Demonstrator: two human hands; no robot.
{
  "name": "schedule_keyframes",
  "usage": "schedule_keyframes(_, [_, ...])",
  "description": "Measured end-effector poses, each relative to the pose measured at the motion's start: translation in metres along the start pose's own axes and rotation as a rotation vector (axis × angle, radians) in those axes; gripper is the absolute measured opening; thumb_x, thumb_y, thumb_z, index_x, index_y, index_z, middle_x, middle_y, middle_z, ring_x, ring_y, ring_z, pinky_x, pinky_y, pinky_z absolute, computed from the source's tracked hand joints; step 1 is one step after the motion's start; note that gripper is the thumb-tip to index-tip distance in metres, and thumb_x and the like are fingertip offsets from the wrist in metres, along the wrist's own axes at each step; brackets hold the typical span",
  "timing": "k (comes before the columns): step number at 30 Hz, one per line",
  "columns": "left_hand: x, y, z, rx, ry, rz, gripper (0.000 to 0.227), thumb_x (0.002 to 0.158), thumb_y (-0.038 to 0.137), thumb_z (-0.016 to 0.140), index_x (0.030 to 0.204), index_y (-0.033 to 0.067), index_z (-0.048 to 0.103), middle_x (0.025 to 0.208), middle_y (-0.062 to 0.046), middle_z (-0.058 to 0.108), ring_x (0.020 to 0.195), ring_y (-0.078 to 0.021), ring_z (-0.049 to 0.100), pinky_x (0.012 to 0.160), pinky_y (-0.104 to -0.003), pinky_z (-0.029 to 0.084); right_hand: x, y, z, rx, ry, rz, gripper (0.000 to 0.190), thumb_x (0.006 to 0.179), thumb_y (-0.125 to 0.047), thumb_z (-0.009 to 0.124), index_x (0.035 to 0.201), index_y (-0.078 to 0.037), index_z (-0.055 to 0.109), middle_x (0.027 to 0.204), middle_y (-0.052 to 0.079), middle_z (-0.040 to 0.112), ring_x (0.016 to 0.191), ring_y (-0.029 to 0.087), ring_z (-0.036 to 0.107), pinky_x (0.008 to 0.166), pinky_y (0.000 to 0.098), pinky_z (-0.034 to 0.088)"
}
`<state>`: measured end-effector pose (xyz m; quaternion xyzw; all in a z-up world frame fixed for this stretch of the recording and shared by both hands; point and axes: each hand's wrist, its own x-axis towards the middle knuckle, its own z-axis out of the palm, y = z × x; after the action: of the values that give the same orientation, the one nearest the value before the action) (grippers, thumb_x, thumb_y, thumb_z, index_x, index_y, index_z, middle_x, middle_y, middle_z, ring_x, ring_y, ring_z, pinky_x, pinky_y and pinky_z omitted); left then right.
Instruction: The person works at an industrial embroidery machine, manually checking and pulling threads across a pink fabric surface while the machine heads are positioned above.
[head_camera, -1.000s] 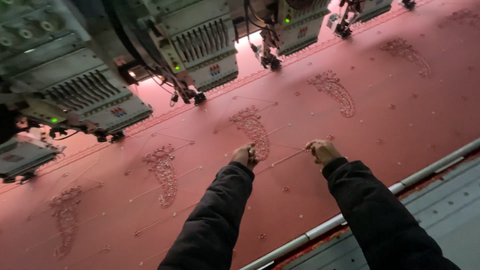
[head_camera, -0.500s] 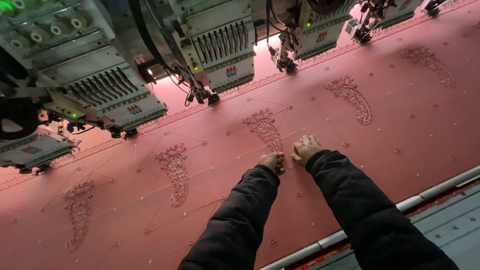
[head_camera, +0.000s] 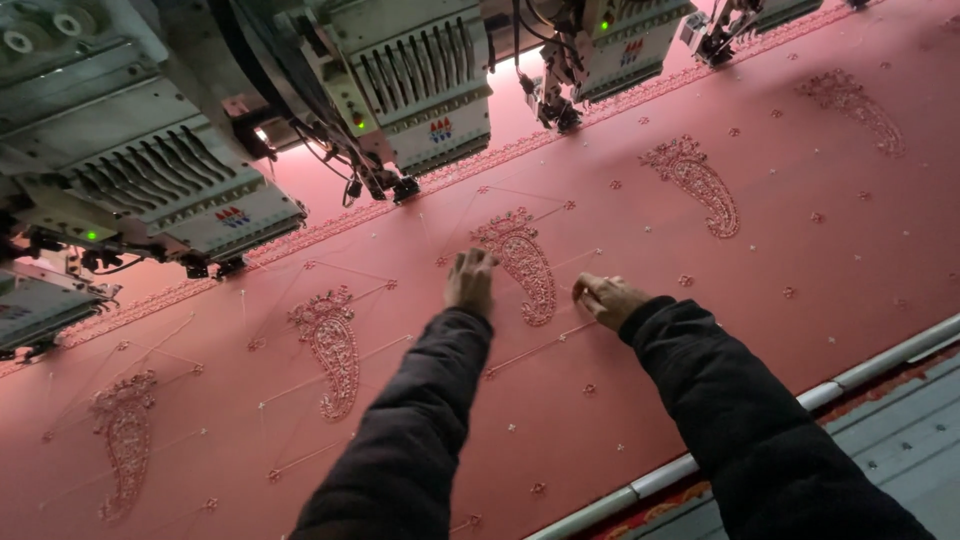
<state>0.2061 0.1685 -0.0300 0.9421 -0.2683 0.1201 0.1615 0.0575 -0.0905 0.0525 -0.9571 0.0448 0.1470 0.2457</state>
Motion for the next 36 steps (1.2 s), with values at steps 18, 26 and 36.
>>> schedule_keyframes(18, [0.004,0.001,-0.067,0.016,-0.252,0.257,0.043,0.091,0.028,0.06,0.134,0.0285,0.056,0.087,-0.013,0.072,0.091,-0.037,0.072,0.085,-0.057,0.057,-0.003,-0.025,-0.005,0.059,0.074,0.055,0.026,0.093,-0.02,0.045,0.095,-0.027,0.07,0.098,-0.002,0.08,0.103,0.03,0.074,0.098,0.0489,0.056])
schedule_keyframes(26, [0.011,0.024,-0.064,-0.055,-0.305,0.112,0.018,0.088,0.026,0.054,0.106,0.0242,0.051,0.084,-0.01,0.069,0.087,-0.0349,0.072,0.078,-0.05,0.059,-0.015,-0.026,-0.023,0.174,0.182,0.391,0.036,0.08,-0.022,0.042,0.084,-0.033,0.076,0.096,-0.005,0.079,0.105,0.027,0.072,0.1,0.0444,0.054])
schedule_keyframes(36, [-0.002,-0.008,-0.013,-0.06,-0.12,0.159,0.012,0.1,0.028,0.057,0.105,0.0173,0.053,0.091,-0.012,0.067,0.091,-0.0357,0.068,0.075,-0.048,0.058,-0.031,-0.071,-0.021,0.205,0.145,0.516,0.039,0.077,-0.026,0.043,0.085,-0.041,0.078,0.1,-0.006,0.078,0.112,0.025,0.07,0.107,0.0412,0.05])
